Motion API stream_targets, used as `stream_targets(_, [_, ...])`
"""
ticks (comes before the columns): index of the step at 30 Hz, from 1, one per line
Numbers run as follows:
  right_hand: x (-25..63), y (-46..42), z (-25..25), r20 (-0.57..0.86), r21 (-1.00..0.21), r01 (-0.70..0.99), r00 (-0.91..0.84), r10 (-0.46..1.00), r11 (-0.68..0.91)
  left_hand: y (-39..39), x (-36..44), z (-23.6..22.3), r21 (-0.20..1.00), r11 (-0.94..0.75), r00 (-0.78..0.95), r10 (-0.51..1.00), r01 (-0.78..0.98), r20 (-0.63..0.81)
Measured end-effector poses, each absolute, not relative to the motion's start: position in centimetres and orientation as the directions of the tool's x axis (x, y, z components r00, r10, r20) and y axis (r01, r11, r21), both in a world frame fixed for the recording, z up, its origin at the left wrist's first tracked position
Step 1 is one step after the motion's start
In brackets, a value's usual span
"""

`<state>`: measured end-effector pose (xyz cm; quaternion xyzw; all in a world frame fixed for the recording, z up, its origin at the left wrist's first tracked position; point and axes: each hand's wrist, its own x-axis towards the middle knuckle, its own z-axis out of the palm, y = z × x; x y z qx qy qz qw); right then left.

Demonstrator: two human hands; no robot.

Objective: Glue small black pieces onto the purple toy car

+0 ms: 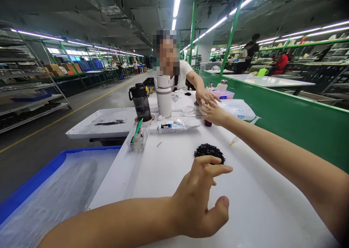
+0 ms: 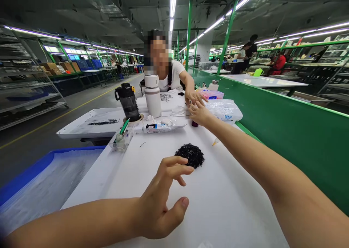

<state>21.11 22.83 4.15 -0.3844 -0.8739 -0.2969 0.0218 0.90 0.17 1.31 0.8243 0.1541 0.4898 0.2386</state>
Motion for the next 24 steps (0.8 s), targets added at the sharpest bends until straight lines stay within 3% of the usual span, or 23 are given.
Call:
stream_targets(6, [20.0,21.7,4.6,0.123,0.580,0.639,-0.681,0.722,0.505,0.3,0.7,1.3,0.592,-0.805,0.473,0.537,0.041,0.698])
stream_targets(12, [19.3,15.5,7.9,0.127,0.494,0.756,-0.551,0.825,0.429,1.0,0.0,2.7,0.671,-0.739,0.372,0.641,0.060,0.672])
stream_targets(17, [19.1,5.0,9.5,-0.121,0.231,0.734,-0.629,0.768,0.638,1.7,-0.4,5.0,0.762,-0.629,0.379,0.750,0.155,0.543])
stream_targets(19, [18.8,1.6,9.0,-0.196,0.040,0.670,-0.722,0.663,0.741,1.7,-0.2,5.2,0.776,-0.572,0.461,0.783,0.268,0.418])
stream_targets(22, [19.1,-0.9,7.7,-0.160,-0.088,0.652,-0.755,0.636,0.753,1.1,0.2,4.2,0.709,-0.551,0.587,0.774,0.440,0.237])
stream_targets(24, [20.5,-0.7,7.2,-0.057,-0.247,0.686,-0.715,0.697,0.684,0.5,0.3,3.3,0.620,-0.603,0.649,0.736,0.502,0.191])
